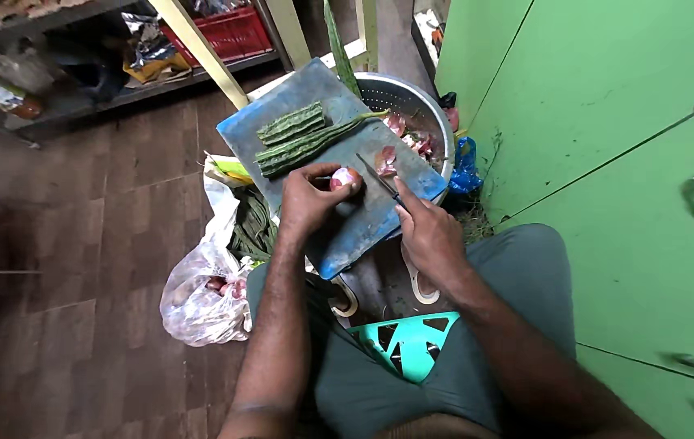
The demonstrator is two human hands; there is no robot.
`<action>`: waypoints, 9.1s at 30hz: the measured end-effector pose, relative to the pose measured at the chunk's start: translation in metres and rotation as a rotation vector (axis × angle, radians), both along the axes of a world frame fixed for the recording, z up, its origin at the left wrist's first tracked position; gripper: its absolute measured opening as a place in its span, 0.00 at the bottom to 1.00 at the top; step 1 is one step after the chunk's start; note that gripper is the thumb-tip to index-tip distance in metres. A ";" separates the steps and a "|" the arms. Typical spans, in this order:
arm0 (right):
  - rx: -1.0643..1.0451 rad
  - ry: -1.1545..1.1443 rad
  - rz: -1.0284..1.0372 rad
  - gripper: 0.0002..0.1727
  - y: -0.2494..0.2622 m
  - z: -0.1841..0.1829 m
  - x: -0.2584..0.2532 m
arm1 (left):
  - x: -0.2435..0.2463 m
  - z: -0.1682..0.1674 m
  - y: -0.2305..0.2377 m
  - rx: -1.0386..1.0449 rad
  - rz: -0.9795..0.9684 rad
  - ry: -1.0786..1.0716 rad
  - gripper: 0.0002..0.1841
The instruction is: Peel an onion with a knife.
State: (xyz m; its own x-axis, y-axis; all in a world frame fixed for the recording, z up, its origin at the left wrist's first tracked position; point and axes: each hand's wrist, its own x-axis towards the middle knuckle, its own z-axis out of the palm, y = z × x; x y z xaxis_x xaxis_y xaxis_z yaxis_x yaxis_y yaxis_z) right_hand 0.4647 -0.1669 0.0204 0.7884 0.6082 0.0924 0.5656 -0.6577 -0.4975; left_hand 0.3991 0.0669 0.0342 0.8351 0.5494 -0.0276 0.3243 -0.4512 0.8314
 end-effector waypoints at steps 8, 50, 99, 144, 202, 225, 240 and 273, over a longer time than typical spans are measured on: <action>0.049 0.009 0.114 0.28 0.004 0.006 -0.014 | -0.003 -0.006 0.008 0.007 -0.072 -0.041 0.31; -0.049 -0.138 0.093 0.14 0.057 0.027 0.046 | 0.013 -0.014 -0.012 0.154 -0.141 -0.066 0.28; 0.268 0.106 0.048 0.13 0.031 0.015 0.119 | 0.013 -0.001 -0.022 -0.165 -0.145 -0.374 0.50; 0.079 0.025 0.115 0.27 0.022 0.007 -0.014 | 0.010 -0.001 -0.021 0.255 0.047 0.069 0.31; 0.423 -0.119 0.434 0.24 0.021 0.002 0.011 | 0.012 0.005 -0.041 -0.734 0.348 -0.330 0.41; 0.420 -0.112 0.329 0.24 0.021 0.005 0.010 | 0.015 -0.006 -0.035 -0.527 0.408 -0.395 0.35; 0.346 -0.210 0.331 0.24 0.018 0.006 0.010 | 0.015 -0.001 -0.046 -0.563 0.445 -0.264 0.27; 0.477 0.098 0.047 0.21 0.013 0.000 0.061 | 0.016 -0.004 -0.059 -0.618 0.156 -0.110 0.35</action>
